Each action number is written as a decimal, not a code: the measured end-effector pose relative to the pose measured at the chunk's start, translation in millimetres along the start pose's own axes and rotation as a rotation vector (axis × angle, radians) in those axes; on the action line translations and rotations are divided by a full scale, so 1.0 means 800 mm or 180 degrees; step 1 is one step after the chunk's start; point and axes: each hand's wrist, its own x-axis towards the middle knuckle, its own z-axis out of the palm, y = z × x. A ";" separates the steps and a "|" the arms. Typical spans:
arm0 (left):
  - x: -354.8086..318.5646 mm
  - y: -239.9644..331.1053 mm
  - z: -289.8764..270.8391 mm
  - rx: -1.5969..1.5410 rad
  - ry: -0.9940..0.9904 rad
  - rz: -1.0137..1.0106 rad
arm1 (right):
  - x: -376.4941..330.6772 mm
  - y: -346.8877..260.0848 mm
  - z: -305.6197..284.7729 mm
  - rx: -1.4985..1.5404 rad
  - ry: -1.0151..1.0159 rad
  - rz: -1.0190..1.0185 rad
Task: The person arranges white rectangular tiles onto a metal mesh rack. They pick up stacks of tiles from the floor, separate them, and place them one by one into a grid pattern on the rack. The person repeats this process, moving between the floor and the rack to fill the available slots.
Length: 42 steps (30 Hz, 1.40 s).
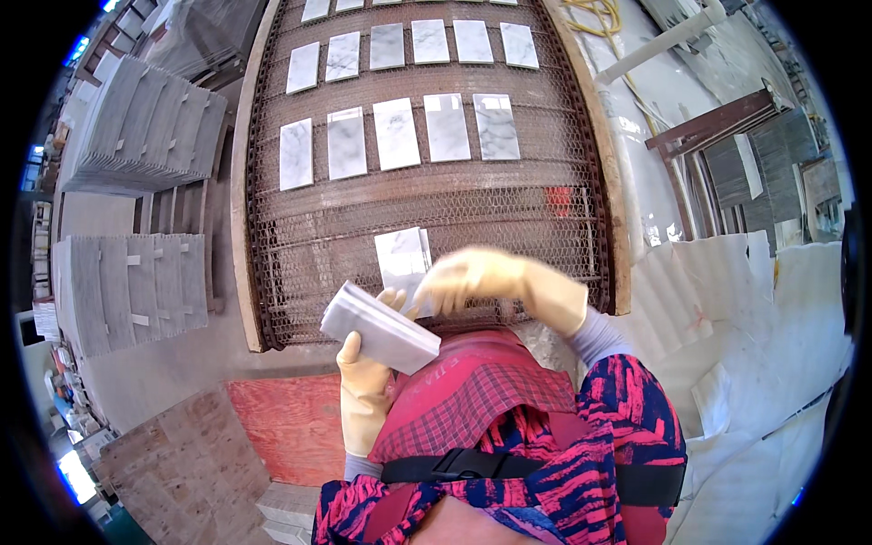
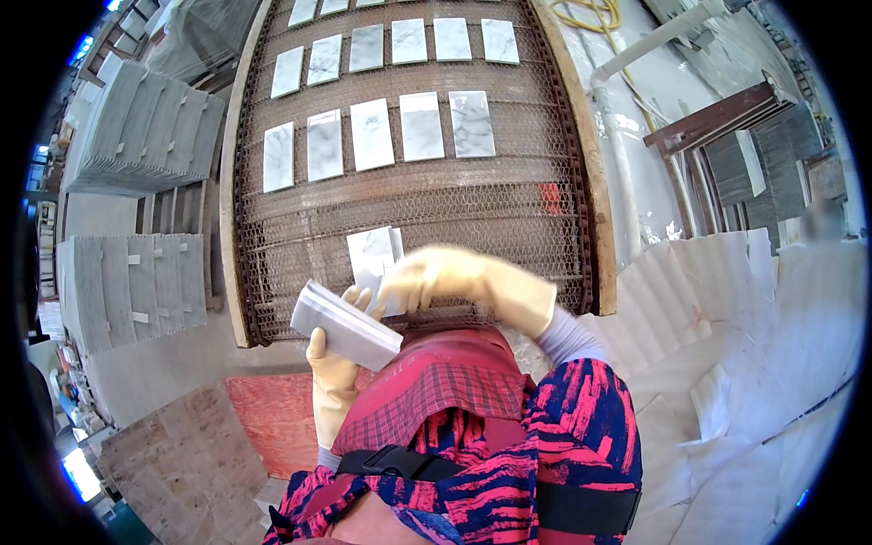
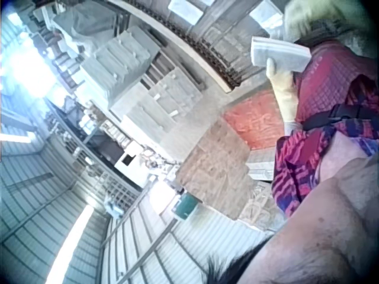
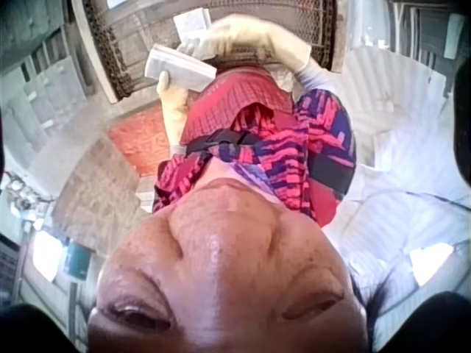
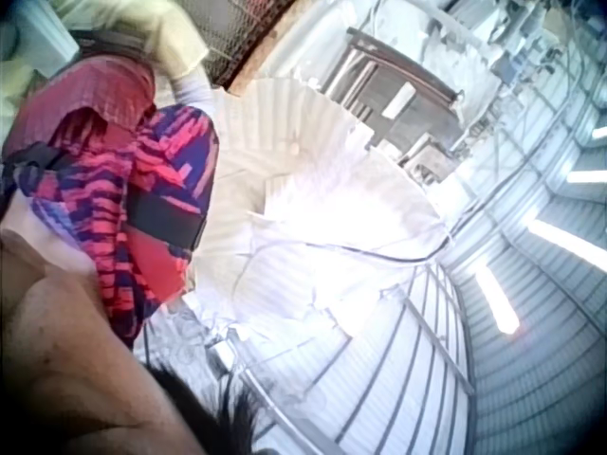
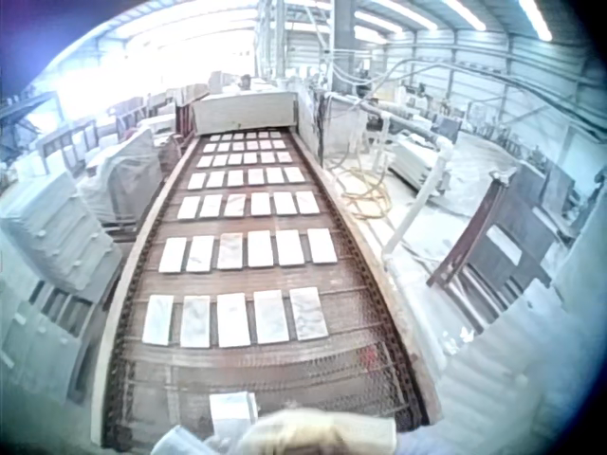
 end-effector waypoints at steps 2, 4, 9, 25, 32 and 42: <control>0.018 -0.008 0.017 0.0233 -0.0119 -0.0045 | -0.008 0.001 0.057 -0.0229 -0.0061 0.0015; 0.029 -0.010 0.032 0.0494 -0.0201 -0.0141 | -0.006 0.033 0.075 0.0398 0.0296 -0.0269; 0.052 -0.035 0.019 0.0215 0.0145 -0.0469 | -0.030 0.045 0.059 -0.0054 0.1619 -0.0467; -0.005 -0.051 -0.016 0.0081 0.0589 0.0144 | -0.018 0.071 -0.334 -0.1339 0.4848 0.0399; -0.010 -0.052 -0.020 0.0232 0.0641 0.0255 | -0.052 0.072 -0.283 -0.2097 0.4785 -0.0050; 0.000 -0.038 0.009 0.0113 -0.0111 -0.0090 | -0.004 0.078 0.082 0.1194 -0.0243 0.0174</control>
